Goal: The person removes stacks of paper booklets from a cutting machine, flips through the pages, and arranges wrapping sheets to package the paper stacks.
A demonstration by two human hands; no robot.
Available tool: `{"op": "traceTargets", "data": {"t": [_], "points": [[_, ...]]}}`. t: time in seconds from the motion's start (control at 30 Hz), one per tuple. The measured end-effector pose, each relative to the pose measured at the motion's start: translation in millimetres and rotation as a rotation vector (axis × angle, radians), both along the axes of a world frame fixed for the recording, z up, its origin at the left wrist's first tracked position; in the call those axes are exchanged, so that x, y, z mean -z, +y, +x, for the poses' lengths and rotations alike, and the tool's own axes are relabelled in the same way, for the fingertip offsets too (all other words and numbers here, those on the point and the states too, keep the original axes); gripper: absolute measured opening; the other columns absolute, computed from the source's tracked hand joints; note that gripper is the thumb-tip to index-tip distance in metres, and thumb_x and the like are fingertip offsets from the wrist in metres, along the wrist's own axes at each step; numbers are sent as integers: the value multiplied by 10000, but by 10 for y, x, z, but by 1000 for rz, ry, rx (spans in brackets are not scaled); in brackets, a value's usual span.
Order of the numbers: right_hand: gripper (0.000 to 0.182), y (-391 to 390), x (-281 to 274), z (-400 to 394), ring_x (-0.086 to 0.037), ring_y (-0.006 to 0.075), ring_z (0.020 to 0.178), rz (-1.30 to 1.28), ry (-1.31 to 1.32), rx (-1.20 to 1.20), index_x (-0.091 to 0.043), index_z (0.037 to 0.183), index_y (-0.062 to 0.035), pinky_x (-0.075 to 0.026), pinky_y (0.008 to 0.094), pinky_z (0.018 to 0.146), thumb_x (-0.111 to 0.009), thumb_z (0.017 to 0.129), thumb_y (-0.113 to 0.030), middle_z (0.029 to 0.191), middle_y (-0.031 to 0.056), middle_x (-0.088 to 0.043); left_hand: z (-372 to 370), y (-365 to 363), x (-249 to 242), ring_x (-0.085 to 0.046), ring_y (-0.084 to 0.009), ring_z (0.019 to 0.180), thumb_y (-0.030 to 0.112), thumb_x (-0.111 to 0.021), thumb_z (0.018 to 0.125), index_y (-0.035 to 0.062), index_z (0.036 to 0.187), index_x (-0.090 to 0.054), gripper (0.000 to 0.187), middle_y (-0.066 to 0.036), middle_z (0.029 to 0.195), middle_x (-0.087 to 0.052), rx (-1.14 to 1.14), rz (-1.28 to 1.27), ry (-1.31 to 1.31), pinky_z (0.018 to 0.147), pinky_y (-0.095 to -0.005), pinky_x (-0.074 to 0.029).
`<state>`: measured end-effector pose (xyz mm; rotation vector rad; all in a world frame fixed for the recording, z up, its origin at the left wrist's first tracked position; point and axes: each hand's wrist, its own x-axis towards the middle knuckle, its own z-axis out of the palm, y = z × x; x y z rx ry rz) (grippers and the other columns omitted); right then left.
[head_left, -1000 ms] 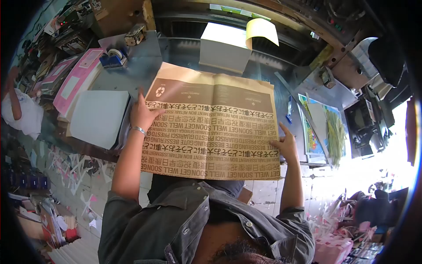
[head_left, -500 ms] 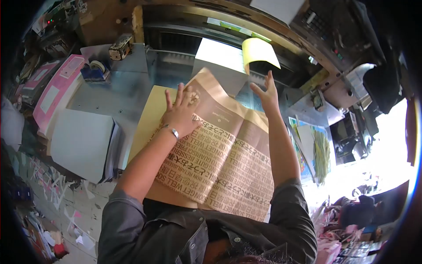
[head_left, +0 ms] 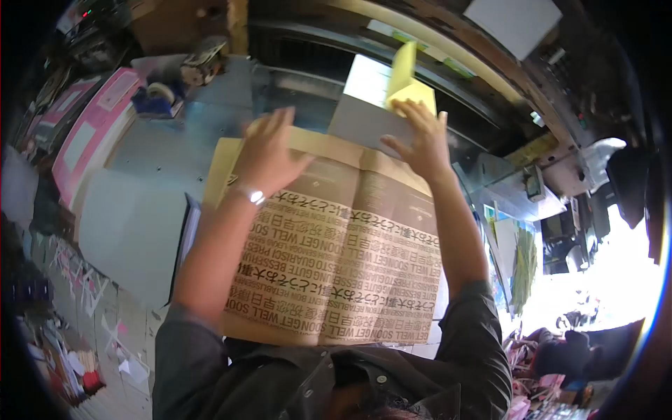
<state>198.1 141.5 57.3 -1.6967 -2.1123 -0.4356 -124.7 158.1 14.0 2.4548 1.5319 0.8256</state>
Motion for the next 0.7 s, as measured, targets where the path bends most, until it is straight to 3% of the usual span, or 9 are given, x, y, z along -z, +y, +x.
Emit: {"op": "traceTargets", "data": {"t": [0.1, 0.17, 0.23, 0.3, 0.33, 0.43, 0.47, 0.57, 0.7], "points": [[728, -5, -56, 41, -521, 367, 1367, 110, 73, -46, -630, 1402, -105, -314, 620, 1175, -847, 812, -473, 1402, 184, -614, 469, 287, 182, -509, -428, 1394, 369, -857, 806, -44, 1582, -318, 1031, -329, 1504, -491, 77, -135, -328, 1151, -433, -440], [665, -30, -63, 112, -543, 325, 1362, -31, 336, 61, -594, 1419, 5, -351, 422, 1179, -809, 892, -339, 1455, 182, -594, 623, 378, 203, -516, -431, 1385, 372, -857, 794, -41, 1611, -247, 1100, -336, 1513, -478, 74, -298, -408, 1148, -442, -440], [634, 76, 110, 334, -540, 267, 1347, 1, 695, -89, -553, 1450, 37, -373, 357, 1150, -737, 966, -328, 1444, 159, -604, 722, 477, 325, -524, -429, 1378, 375, -850, 795, -39, 1617, -225, 1113, -343, 1501, -488, 62, -398, -470, 1145, -443, -442], [622, 67, 219, 420, -544, 252, 1327, 12, 919, -116, -501, 1476, 58, -418, 360, 1095, -673, 1023, -333, 1444, 178, -587, 622, 472, 238, -530, -416, 1375, 366, -825, 817, -34, 1607, -263, 1049, -331, 1493, -503, 47, -538, -425, 1144, -439, -445], [669, 25, 209, 419, -516, 249, 1365, 39, 943, -83, -462, 1526, 31, -348, 323, 1144, -619, 1047, -410, 1491, 134, -553, 594, 459, 180, -533, -409, 1373, 362, -813, 828, -32, 1601, -282, 1018, -325, 1490, -510, 55, -606, -398, 1143, -437, -447], [611, -176, 448, 538, -524, 250, 1358, 106, 1153, 33, -418, 1551, 32, -327, 357, 1184, -593, 1077, -311, 1500, 173, -539, 309, 347, 285, -547, -385, 1365, 345, -769, 870, -31, 1572, -349, 900, -294, 1482, -534, 40, -229, -202, 1127, -429, -461], [676, -407, 268, 270, -476, 265, 1415, -12, 1166, 202, -441, 1553, -6, -322, 352, 1172, -627, 1042, -407, 1553, 157, -494, 128, 249, 238, -554, -380, 1359, 336, -749, 890, -27, 1555, -381, 842, -278, 1479, -545, 7, -201, -172, 1124, -428, -464], [706, -882, 615, 654, -452, 314, 1455, -187, 766, 119, -437, 1547, 9, -342, 410, 1192, -712, 981, -313, 1544, 200, -511, -436, -175, 181, -511, -411, 1393, 394, -689, 952, -8, 1572, -358, 809, -280, 1520, -503, -153, -204, -119, 1155, -463, -427], [932, -1999, 561, 256, -394, 412, 1487, -256, 415, 80, -456, 1552, -77, -351, 490, 1207, -902, 738, -153, 1572, 236, -459, -793, -832, 490, -350, -457, 1495, 495, -640, 984, 25, 1633, -221, 904, -304, 1621, -342, -323, -267, 182, 1232, -517, -289]]}}
